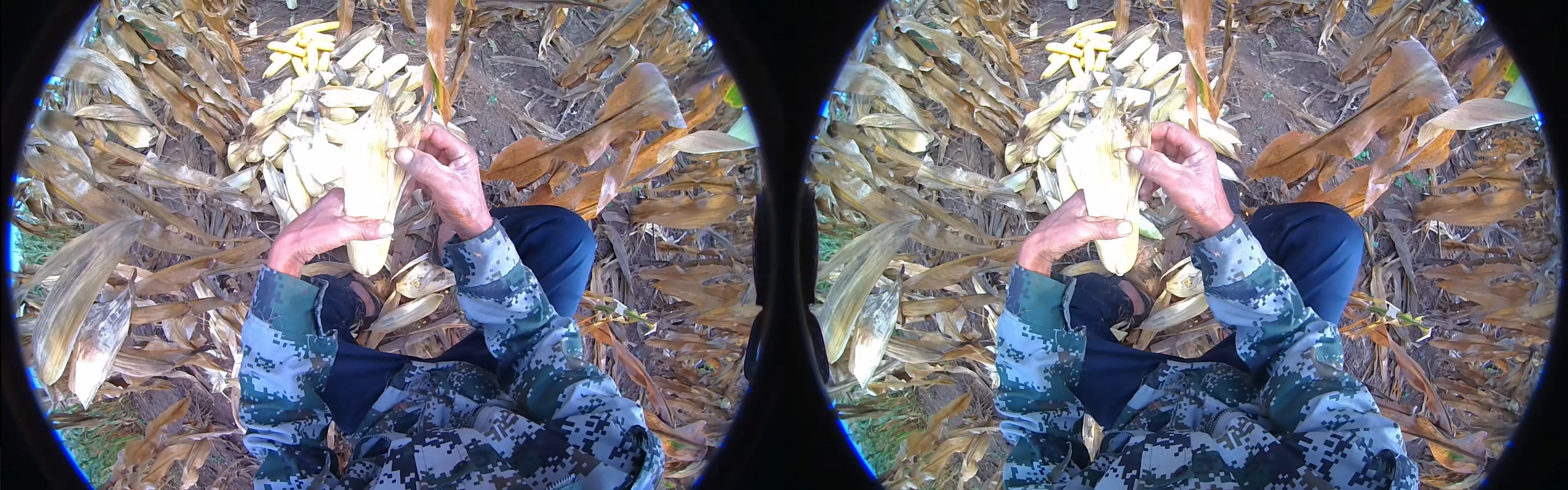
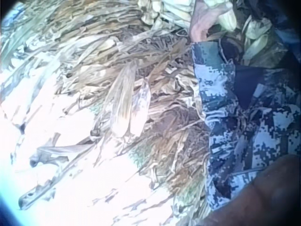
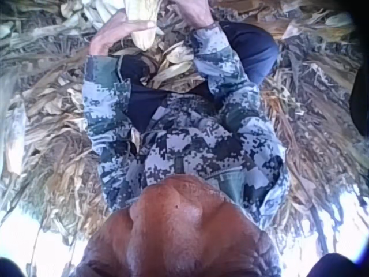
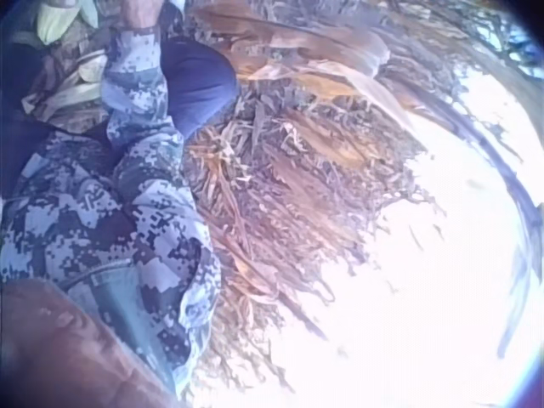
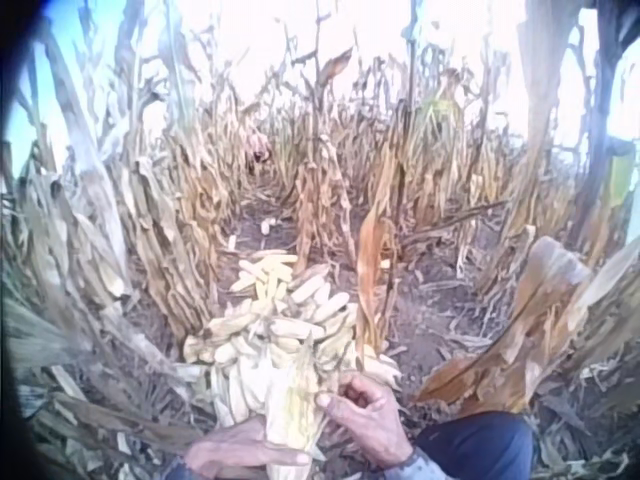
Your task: The person sits on the ground in a cornfield and shucks corn cobs by hand. They peel back the husks to reveal the kernels and place the shucked corn into a growing pile.
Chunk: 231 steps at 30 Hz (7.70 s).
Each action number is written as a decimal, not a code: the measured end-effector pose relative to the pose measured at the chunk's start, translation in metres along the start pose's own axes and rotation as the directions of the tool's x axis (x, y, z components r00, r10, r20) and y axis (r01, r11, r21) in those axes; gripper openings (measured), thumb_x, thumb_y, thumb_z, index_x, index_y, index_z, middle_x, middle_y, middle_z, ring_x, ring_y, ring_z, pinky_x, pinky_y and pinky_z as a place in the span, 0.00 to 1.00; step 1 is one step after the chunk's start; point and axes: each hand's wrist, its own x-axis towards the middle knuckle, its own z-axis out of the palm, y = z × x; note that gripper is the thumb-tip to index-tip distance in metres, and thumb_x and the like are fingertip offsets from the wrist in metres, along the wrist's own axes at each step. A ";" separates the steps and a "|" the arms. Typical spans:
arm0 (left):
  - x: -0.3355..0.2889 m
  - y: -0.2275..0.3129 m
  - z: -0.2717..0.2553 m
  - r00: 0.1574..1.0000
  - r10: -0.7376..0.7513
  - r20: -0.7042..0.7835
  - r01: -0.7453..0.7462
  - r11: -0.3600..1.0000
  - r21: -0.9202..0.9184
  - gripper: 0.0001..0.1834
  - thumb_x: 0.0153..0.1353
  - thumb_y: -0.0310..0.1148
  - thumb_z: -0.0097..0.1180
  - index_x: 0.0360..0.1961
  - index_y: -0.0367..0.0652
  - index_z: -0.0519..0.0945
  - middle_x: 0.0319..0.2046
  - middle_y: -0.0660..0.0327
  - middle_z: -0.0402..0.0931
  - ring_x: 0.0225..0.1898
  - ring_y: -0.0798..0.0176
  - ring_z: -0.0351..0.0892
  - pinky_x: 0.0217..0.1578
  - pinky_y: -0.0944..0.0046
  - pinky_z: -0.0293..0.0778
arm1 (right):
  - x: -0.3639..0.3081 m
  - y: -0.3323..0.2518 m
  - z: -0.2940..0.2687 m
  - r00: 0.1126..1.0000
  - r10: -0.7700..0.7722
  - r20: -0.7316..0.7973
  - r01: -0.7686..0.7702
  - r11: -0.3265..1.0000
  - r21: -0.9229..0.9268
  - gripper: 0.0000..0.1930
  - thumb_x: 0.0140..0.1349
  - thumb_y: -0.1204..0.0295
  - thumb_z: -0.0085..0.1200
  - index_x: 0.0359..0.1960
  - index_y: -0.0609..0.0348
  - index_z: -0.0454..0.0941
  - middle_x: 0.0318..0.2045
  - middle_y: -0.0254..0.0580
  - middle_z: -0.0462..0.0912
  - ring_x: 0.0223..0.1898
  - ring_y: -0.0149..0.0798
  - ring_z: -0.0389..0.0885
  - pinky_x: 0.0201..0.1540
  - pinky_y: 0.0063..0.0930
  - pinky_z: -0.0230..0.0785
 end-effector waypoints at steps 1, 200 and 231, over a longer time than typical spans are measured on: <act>-0.001 0.000 0.002 1.000 0.014 -0.010 -0.014 0.999 -0.033 0.39 0.53 0.40 0.75 0.64 0.35 0.75 0.56 0.55 0.80 0.57 0.60 0.77 0.59 0.59 0.73 | 0.001 -0.001 0.002 1.000 0.005 -0.009 -0.004 1.000 0.012 0.12 0.63 0.73 0.66 0.46 0.62 0.82 0.35 0.33 0.84 0.30 0.24 0.81 0.25 0.19 0.73; 0.002 -0.034 0.099 0.939 0.070 -0.337 -0.330 0.463 -0.823 0.14 0.80 0.42 0.44 0.41 0.44 0.72 0.16 0.70 0.60 0.14 0.74 0.57 0.15 0.71 0.57 | 0.051 0.224 -0.105 0.666 0.561 -0.492 -0.247 0.788 0.564 0.27 0.58 0.69 0.67 0.55 0.74 0.74 0.43 0.51 0.84 0.39 0.50 0.86 0.41 0.48 0.81; -0.262 -0.138 0.122 0.075 0.415 -0.907 0.525 0.757 0.389 0.24 0.63 0.27 0.64 0.60 0.33 0.75 0.57 0.45 0.76 0.59 0.45 0.76 0.60 0.51 0.73 | -0.021 0.099 -0.005 0.938 0.345 0.044 -0.286 0.693 0.662 0.22 0.66 0.73 0.48 0.62 0.66 0.71 0.56 0.46 0.81 0.58 0.45 0.79 0.65 0.44 0.68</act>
